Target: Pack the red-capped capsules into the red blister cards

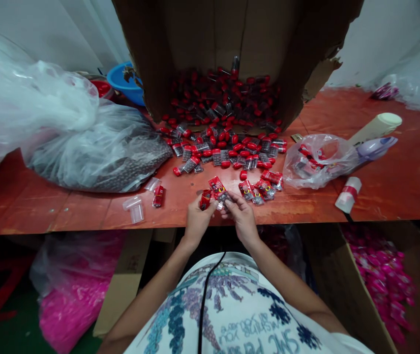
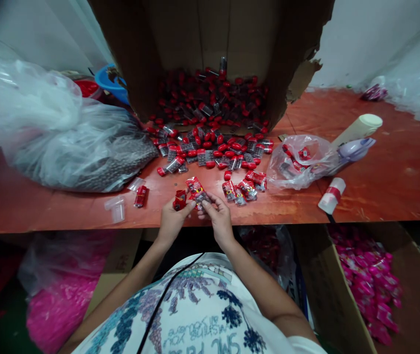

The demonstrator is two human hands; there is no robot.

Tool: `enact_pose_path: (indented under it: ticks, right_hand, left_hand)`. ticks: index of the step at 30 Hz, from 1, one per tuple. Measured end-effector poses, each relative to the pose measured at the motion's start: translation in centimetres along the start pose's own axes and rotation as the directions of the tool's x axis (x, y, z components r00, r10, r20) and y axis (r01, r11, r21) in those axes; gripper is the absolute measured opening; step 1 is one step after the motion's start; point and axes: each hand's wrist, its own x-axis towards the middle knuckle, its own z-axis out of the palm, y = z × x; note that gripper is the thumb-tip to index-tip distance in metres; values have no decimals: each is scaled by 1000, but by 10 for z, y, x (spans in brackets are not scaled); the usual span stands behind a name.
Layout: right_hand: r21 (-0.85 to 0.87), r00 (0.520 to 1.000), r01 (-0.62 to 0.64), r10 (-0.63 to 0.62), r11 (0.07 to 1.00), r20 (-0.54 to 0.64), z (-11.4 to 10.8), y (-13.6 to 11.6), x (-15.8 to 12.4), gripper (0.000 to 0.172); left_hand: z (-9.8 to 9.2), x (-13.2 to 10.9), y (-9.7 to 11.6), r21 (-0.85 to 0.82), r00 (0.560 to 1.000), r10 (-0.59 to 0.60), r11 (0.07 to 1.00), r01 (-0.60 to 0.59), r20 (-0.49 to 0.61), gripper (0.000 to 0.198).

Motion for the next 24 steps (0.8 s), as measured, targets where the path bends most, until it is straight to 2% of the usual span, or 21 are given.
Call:
enact_pose_path:
  ticks: [3, 6, 9, 12, 16, 20, 24]
  right_hand:
    - [-34, 999, 29, -30, 999, -14, 3, 3, -2, 45]
    - [-61, 996, 79, -81, 995, -28, 6, 7, -4, 45]
    - [-59, 992, 117, -119, 991, -31, 8, 9, -4, 42]
    - [-38, 994, 109, -110, 993, -25, 7, 9, -2, 41]
    - [-35, 993, 117, -116, 993, 19, 6, 4, -2, 44]
    - [-63, 985, 148, -141, 987, 101, 6, 5, -5, 47]
    - [-244, 960, 277, -257, 930, 111, 3, 11, -6, 41]
  left_hand:
    - [2, -6, 3, 109, 994, 92, 990, -85, -58, 41]
    - [5, -11, 3, 135, 987, 105, 987, -88, -121, 52]
    - [7, -13, -2, 95, 986, 93, 992, -80, -140, 56]
    - [7, -11, -7, -19, 988, 54, 998, -57, -143, 57]
    - [4, -2, -8, -181, 990, -67, 983, 44, -127, 45]
    - [1, 6, 0, -259, 986, -149, 958, 123, -81, 34]
    - [4, 4, 5, -284, 988, -153, 948, 143, -15, 27]
